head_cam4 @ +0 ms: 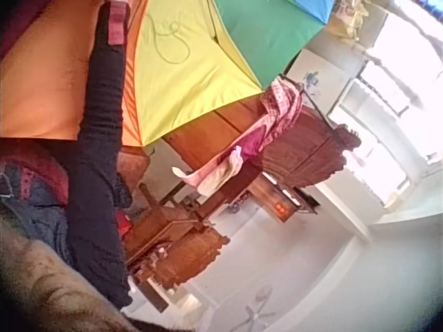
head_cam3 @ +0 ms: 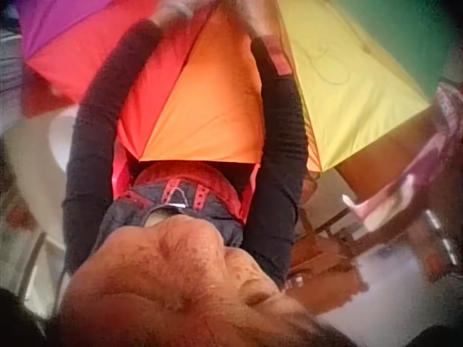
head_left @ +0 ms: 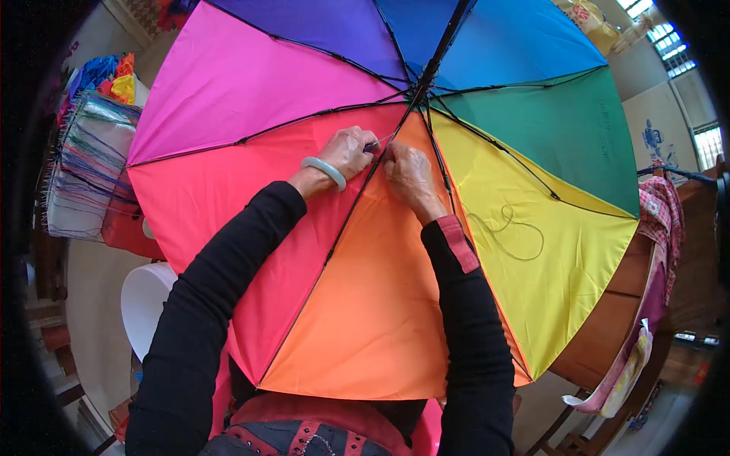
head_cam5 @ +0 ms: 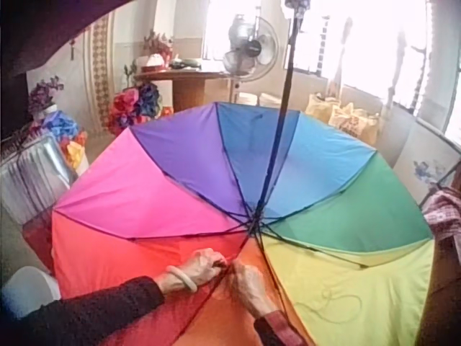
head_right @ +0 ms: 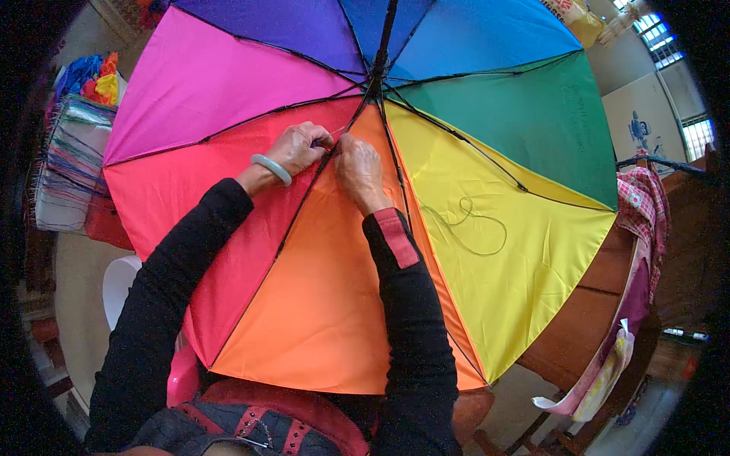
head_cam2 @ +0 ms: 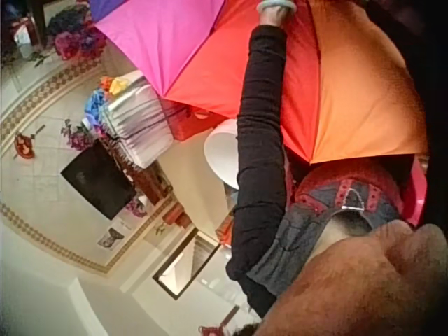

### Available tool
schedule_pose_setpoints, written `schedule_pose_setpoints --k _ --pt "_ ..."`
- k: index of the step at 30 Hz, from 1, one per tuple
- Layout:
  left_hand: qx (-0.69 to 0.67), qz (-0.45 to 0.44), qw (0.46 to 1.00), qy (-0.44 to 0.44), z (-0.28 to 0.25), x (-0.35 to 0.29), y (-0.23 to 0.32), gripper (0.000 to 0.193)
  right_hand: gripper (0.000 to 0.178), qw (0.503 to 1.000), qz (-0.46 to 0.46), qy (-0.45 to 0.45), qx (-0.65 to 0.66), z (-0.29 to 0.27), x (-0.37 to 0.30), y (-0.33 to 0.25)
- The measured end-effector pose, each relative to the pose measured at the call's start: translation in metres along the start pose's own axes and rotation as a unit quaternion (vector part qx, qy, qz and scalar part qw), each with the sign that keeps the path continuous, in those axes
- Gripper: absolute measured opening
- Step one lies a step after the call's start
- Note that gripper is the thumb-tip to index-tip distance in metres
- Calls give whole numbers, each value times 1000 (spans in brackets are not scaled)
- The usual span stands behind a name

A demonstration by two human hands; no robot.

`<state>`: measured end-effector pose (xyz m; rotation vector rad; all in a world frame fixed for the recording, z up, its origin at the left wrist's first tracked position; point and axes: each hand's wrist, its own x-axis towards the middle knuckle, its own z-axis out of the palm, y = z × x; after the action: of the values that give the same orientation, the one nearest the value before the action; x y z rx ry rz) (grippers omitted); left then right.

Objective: Repairing the canopy of a rainbow-colored umbrella by sewing it to the frame with a needle and thread.

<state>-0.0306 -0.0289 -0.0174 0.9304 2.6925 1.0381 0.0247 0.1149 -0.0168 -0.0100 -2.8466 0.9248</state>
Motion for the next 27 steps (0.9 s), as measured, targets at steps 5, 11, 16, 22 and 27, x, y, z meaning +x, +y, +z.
schedule_pose_setpoints --k 5,11,16,22,27 --pt "33 45 998 -36 -1 9 1 12 7 999 -26 31 21 6 -2 9" --pt "92 44 994 -30 -9 6 -11 8 13 999 -9 46 27 2 -11 9" --pt "51 14 998 -43 -21 2 -12 11 20 996 30 -14 81 -7 -18 11" --pt "14 8 999 -51 -20 -2 -7 11 24 998 32 -20 60 -9 -18 6" --pt "-15 -1 999 -43 -23 -3 -6 11 30 994 51 -52 85 -10 -18 6"
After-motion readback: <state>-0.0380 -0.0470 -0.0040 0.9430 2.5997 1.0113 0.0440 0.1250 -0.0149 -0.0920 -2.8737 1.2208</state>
